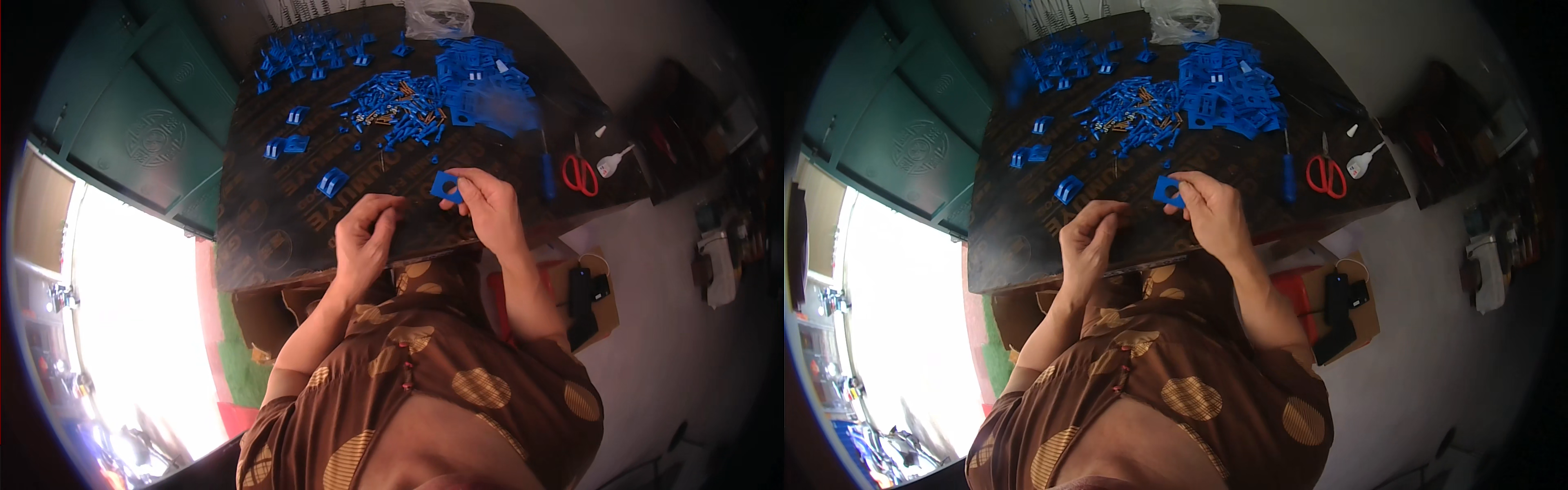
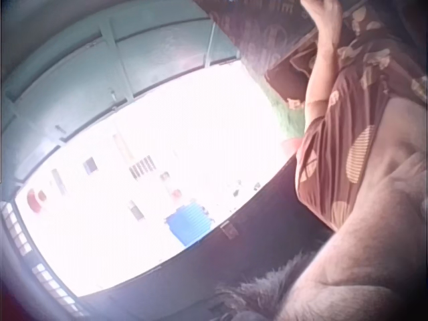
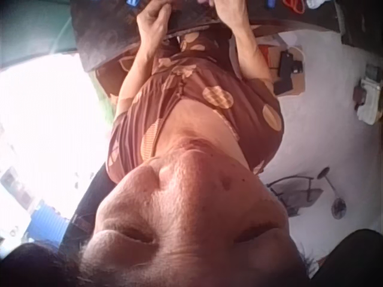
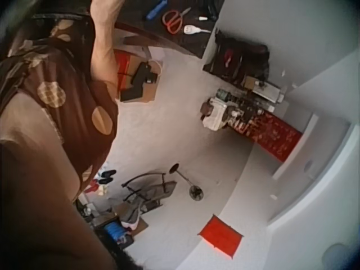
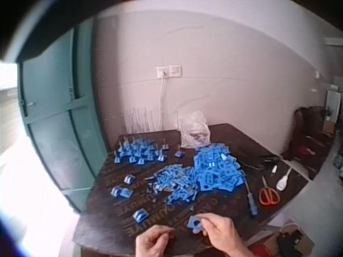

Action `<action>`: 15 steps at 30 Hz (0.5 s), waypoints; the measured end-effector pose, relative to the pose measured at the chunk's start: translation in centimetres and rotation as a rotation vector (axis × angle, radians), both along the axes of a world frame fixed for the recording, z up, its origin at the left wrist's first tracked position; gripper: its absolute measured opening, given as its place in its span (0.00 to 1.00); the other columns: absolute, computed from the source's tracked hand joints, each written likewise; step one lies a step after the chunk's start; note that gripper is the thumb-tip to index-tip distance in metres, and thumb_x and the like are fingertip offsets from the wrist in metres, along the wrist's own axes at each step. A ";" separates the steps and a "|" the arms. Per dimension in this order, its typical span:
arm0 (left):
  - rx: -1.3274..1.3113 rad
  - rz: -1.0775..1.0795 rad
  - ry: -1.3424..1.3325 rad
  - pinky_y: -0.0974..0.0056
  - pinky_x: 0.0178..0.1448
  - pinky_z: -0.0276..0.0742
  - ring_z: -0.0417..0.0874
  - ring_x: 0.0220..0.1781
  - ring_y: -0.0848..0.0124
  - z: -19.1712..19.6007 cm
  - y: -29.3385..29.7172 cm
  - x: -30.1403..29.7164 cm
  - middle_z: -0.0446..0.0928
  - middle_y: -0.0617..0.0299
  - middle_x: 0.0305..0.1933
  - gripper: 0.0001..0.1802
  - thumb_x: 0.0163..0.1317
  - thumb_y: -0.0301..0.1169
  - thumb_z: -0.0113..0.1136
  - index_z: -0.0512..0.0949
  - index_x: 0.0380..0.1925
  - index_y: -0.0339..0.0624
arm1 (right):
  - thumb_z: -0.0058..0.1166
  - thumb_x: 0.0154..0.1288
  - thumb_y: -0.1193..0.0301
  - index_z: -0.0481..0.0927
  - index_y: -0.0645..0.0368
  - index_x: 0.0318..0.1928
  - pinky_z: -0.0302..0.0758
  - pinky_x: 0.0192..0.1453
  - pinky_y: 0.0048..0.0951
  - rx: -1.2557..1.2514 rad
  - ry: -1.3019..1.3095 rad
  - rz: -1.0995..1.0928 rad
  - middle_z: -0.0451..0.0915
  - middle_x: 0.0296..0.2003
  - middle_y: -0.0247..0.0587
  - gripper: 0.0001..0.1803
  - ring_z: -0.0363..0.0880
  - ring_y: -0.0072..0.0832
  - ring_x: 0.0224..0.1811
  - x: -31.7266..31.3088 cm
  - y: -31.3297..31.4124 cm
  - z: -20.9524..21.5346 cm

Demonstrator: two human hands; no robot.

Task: The person assembles small stands by fitting wire pieces into plastic bases, dispensing adhesive from a glue bottle onto plastic plates, and pressing plastic pieces together by hand.

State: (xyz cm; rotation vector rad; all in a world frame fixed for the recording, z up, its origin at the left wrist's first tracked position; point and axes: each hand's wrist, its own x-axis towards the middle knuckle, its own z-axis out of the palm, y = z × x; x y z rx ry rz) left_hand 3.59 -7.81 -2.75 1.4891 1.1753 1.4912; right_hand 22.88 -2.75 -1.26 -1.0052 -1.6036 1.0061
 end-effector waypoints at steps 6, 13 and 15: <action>-0.191 -0.242 -0.407 0.73 0.43 0.74 0.78 0.35 0.79 0.9 0.4 0.7 0.80 0.61 0.33 0.10 0.66 0.29 0.55 0.78 0.40 0.30 | 0.46 0.70 0.72 0.76 0.66 0.51 0.68 0.29 0.16 0.033 0.041 0.002 0.80 0.29 0.34 0.14 0.69 0.14 0.24 -2.6 -2.6 1.7; -0.229 -0.235 -0.565 0.73 0.41 0.74 0.78 0.32 0.77 -0.7 1.2 0.0 0.80 0.60 0.32 0.07 0.65 0.26 0.56 0.78 0.35 0.32 | 0.46 0.71 0.70 0.76 0.65 0.50 0.68 0.30 0.16 -0.020 0.175 0.064 0.79 0.30 0.32 0.14 0.71 0.14 0.26 -3.5 -2.2 -0.2; -0.213 -0.215 -0.694 0.72 0.40 0.74 0.78 0.31 0.76 -1.0 1.5 -0.2 0.80 0.60 0.32 0.06 0.64 0.25 0.56 0.77 0.34 0.31 | 0.50 0.68 0.72 0.76 0.65 0.42 0.69 0.29 0.17 0.011 0.210 0.031 0.79 0.26 0.32 0.09 0.73 0.14 0.24 -3.8 -2.1 -0.6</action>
